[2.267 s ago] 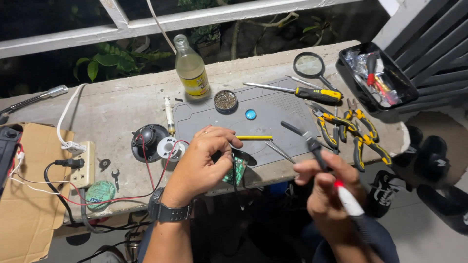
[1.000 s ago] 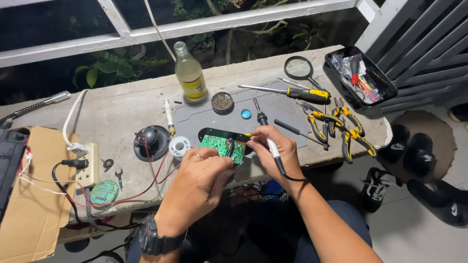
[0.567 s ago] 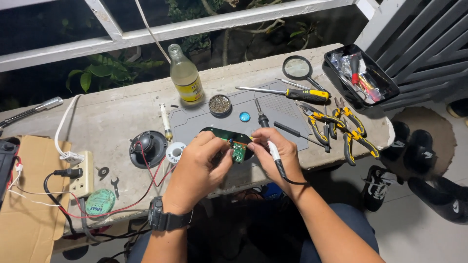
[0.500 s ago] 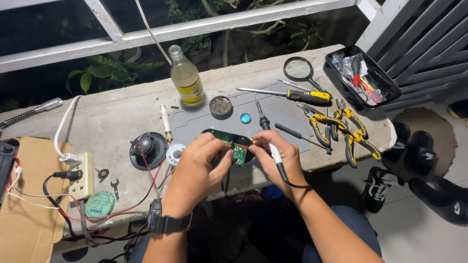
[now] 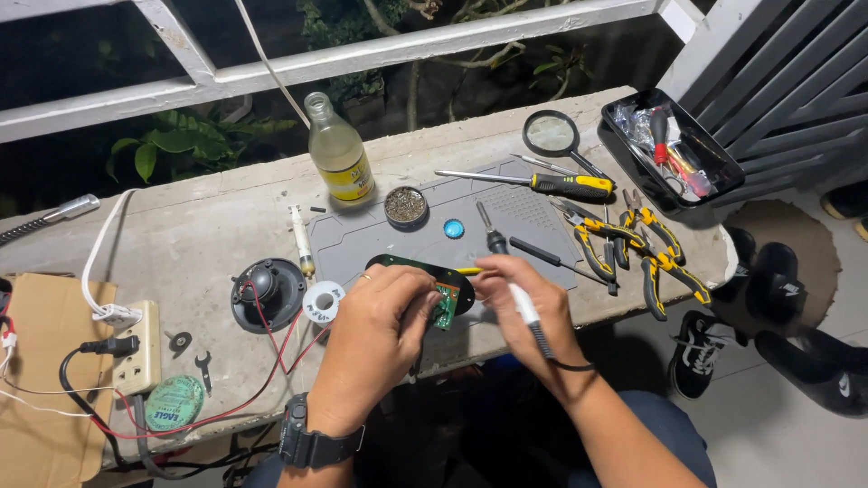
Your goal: Soldering wires and components onto a circuit board at a workbench.
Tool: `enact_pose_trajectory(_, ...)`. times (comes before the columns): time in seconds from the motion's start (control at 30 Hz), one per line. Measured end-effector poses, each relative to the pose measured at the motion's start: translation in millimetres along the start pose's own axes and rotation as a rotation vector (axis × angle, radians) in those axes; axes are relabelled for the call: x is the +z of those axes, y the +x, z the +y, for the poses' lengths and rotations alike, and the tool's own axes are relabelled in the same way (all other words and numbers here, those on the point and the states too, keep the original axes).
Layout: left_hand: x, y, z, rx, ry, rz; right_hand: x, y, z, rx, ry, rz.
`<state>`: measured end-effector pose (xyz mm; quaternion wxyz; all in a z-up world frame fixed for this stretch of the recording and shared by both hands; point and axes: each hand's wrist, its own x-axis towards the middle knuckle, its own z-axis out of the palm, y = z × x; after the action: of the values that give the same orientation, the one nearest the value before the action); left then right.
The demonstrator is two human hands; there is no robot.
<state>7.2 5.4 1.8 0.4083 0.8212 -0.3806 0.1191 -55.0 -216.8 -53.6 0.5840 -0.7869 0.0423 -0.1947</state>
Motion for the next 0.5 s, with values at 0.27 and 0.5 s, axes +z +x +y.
enact_pose_trajectory(0.27,-5,0,5,-0.063,-0.049,-0.035,-52,-11,-39,-0.02,0.143,0.2)
enact_pose_trajectory(0.5,-7,3,7,-0.107,-0.064,-0.076,-70,-14,-20,-0.122,0.025,0.213)
